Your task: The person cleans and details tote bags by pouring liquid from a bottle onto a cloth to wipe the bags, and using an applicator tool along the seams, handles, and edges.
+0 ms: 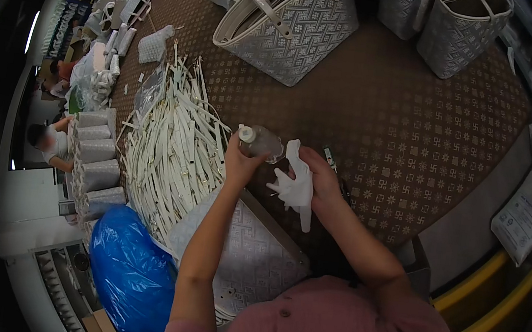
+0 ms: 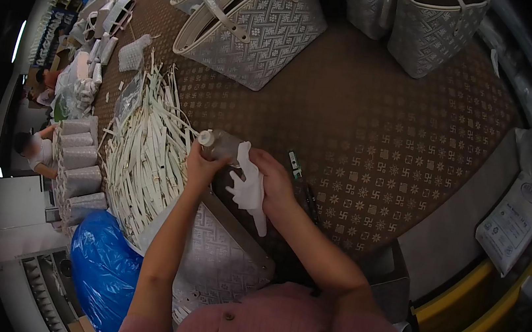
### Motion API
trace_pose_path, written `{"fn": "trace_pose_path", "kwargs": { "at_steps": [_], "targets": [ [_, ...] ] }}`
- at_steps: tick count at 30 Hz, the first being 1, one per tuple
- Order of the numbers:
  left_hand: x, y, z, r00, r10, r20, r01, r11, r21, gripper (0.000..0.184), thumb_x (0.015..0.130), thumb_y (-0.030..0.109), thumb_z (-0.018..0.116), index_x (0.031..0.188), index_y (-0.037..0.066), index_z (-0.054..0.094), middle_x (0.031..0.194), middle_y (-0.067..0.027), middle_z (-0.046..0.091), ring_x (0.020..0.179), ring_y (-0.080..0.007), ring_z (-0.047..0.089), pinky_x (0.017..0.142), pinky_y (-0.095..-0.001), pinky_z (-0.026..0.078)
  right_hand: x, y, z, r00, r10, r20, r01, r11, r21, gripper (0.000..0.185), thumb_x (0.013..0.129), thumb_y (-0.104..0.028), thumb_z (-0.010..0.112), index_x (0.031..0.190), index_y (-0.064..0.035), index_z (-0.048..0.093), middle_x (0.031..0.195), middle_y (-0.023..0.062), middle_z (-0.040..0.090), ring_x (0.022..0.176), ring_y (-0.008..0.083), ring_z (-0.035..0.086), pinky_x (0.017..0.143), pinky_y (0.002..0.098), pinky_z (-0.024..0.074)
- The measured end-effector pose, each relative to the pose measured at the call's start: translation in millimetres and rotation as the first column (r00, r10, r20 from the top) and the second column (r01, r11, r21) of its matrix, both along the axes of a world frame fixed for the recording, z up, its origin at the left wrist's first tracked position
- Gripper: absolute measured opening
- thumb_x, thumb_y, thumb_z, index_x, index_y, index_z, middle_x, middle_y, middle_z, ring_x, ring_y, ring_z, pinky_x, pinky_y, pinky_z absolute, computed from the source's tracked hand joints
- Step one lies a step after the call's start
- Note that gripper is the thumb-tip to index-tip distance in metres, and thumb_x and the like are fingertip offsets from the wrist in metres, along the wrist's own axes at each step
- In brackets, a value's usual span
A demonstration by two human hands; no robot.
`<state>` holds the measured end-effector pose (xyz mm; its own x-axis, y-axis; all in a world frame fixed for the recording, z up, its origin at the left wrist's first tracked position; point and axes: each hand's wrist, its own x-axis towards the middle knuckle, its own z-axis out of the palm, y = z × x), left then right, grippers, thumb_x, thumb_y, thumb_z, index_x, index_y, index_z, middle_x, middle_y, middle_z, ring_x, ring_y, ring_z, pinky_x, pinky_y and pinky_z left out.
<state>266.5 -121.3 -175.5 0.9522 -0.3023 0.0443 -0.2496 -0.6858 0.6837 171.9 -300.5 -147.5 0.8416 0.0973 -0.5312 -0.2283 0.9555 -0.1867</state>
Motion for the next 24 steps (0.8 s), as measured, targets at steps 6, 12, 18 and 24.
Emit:
{"fn": "trace_pose_path", "kwargs": {
  "at_steps": [6, 12, 18, 24],
  "targets": [
    [3.4, 13.5, -29.6, 1.000, -0.005, -0.001, 0.005, 0.994, -0.106, 0.078, 0.062, -0.002, 0.074, 0.127, 0.000, 0.031, 0.115, -0.0136, 0.045, 0.109, -0.0260, 0.047, 0.093, -0.0365, 0.039, -18.3, 1.8, 20.0, 0.982, 0.139, 0.131, -0.154, 0.981, 0.115, 0.014, 0.087, -0.020, 0.047, 0.092, -0.0074, 0.051, 0.069, 0.0030, 0.050, 0.058, 0.0110, 0.044, 0.051, 0.0241, 0.0380],
    [-70.4, 44.4, 76.2, 0.965, 0.228, -0.126, -0.261, 0.818, -0.512, 0.078, 0.072, -0.004, 0.065, 0.135, 0.002, 0.018, 0.134, -0.0179, 0.027, 0.124, -0.0287, 0.033, 0.097, -0.0356, 0.034, -41.3, 12.8, 24.8, 0.942, 0.139, 0.306, -0.179, 0.978, 0.107, 0.020, 0.088, -0.021, 0.046, 0.096, -0.0036, 0.052, 0.068, 0.0030, 0.050, 0.056, 0.0115, 0.045, 0.050, 0.0236, 0.0383],
    [-199.8, 197.2, 129.4, 0.637, 0.700, -0.322, -0.685, 0.321, -0.654, 0.014, 0.083, 0.007, 0.057, 0.095, 0.000, 0.054, 0.085, -0.0075, 0.059, 0.080, -0.0162, 0.060, 0.070, -0.0248, 0.046, -66.2, 59.8, 33.6, 0.908, 0.202, 0.367, -0.217, 0.976, 0.002, 0.021, 0.089, -0.020, 0.045, 0.098, -0.0024, 0.051, 0.070, 0.0034, 0.050, 0.057, 0.0115, 0.045, 0.050, 0.0234, 0.0365],
    [-290.3, 261.9, 123.8, 0.535, 0.528, -0.660, -0.843, 0.384, -0.377, 0.018, 0.088, 0.017, 0.052, 0.090, 0.000, 0.056, 0.069, -0.0036, 0.056, 0.057, -0.0102, 0.050, 0.056, -0.0209, 0.040, -96.4, 125.6, 34.7, 0.918, 0.353, 0.179, -0.304, 0.920, -0.248, 0.018, 0.087, -0.012, 0.050, 0.101, -0.0011, 0.054, 0.082, 0.0045, 0.059, 0.067, 0.0110, 0.054, 0.058, 0.0224, 0.0430]
  ]
}}
